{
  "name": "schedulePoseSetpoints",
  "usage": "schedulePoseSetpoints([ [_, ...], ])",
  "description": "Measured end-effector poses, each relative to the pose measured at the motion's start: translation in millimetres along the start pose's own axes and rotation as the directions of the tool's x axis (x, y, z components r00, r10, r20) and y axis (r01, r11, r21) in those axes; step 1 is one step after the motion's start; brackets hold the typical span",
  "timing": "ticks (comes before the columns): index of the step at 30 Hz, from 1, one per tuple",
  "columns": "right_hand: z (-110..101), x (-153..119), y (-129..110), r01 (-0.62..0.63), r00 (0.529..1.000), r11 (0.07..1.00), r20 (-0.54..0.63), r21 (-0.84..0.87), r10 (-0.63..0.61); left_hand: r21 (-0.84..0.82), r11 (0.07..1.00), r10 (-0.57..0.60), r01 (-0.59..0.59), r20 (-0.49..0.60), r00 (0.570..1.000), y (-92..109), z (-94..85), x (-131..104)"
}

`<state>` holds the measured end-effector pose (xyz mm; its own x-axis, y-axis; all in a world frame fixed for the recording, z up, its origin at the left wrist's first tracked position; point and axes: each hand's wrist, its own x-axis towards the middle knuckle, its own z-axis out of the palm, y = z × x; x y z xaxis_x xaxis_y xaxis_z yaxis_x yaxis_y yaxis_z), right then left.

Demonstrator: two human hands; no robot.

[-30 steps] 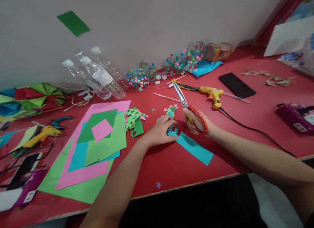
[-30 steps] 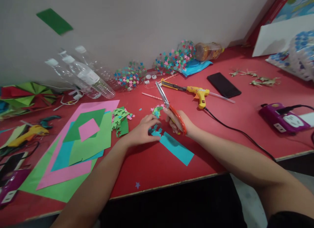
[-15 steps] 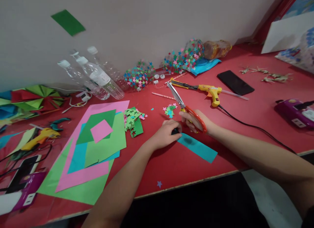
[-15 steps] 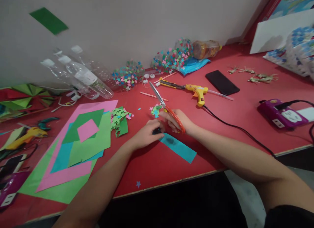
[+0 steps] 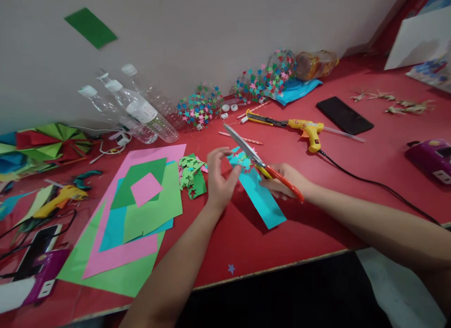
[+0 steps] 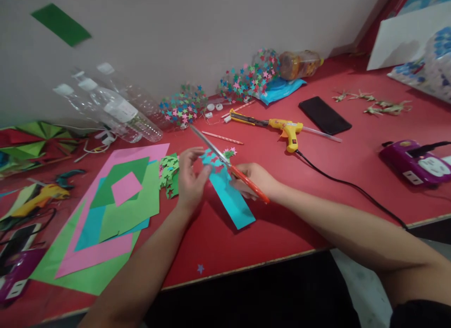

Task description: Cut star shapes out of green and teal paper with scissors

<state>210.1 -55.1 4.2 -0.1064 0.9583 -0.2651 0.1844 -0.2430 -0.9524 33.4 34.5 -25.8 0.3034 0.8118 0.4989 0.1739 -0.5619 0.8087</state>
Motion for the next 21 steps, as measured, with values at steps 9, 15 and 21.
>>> schedulePoseSetpoints([
  [9, 1.0, 0.7, -2.5, 0.084, 0.988, 0.993, -0.135, 0.078, -0.073, -0.277, 0.873, -0.256, 0.402, 0.44, 0.86, 15.0, 6.9, -5.5],
  [15, 0.4, -1.5, -0.1, 0.113, 0.981, 0.992, -0.152, -0.051, -0.12, -0.441, 0.747, -0.389, 0.497, 0.316, 0.865, 6.6, 9.3, -4.3],
  [21, -7.4, 0.9, 2.4, 0.088, 0.983, 0.88, -0.105, -0.468, -0.153, -0.577, 0.765, -0.433, 0.286, -0.133, 0.891, -1.5, -4.7, 14.3],
])
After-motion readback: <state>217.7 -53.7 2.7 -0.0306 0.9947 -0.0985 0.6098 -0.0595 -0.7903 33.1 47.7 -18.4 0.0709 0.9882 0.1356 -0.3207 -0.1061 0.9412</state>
